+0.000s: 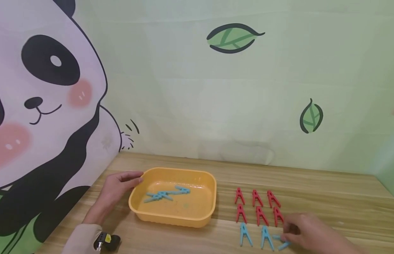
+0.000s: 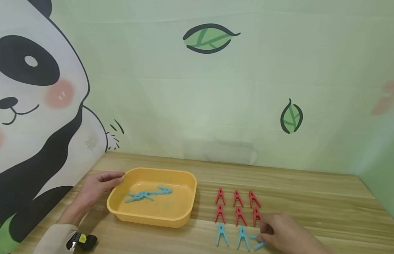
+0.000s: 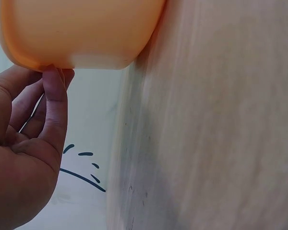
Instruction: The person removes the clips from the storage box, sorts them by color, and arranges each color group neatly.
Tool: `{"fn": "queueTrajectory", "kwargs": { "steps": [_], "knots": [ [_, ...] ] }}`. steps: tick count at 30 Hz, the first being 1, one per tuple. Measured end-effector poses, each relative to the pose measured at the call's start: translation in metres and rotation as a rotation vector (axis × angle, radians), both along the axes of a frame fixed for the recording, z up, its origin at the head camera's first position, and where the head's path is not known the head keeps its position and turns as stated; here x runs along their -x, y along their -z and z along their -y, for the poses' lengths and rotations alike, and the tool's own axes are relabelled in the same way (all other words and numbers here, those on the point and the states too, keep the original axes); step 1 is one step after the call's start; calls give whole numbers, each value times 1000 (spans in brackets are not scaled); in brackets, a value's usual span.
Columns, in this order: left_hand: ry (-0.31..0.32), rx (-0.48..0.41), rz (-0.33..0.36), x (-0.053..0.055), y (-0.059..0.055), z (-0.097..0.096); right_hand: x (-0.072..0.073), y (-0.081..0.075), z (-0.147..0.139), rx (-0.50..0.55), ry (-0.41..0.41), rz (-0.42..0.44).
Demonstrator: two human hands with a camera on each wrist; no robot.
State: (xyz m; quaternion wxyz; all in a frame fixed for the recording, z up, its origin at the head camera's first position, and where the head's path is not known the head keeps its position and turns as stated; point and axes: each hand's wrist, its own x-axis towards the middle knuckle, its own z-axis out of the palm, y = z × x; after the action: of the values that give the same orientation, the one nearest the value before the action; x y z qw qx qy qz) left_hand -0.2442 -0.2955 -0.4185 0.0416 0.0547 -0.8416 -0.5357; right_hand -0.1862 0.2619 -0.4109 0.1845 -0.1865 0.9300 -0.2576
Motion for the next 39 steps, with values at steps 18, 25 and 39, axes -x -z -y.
{"fn": "queueTrajectory", "kwargs": {
  "steps": [18,25,39],
  "knots": [
    [7,3,15,0,0,1,1,-4,-4,65,9,-15],
    [4,3,9,1,0,1,1,-2,-8,91,-70,-56],
    [11,-15,6,1,1,1,4,1,-8,122,-42,-8]
  ]
}}
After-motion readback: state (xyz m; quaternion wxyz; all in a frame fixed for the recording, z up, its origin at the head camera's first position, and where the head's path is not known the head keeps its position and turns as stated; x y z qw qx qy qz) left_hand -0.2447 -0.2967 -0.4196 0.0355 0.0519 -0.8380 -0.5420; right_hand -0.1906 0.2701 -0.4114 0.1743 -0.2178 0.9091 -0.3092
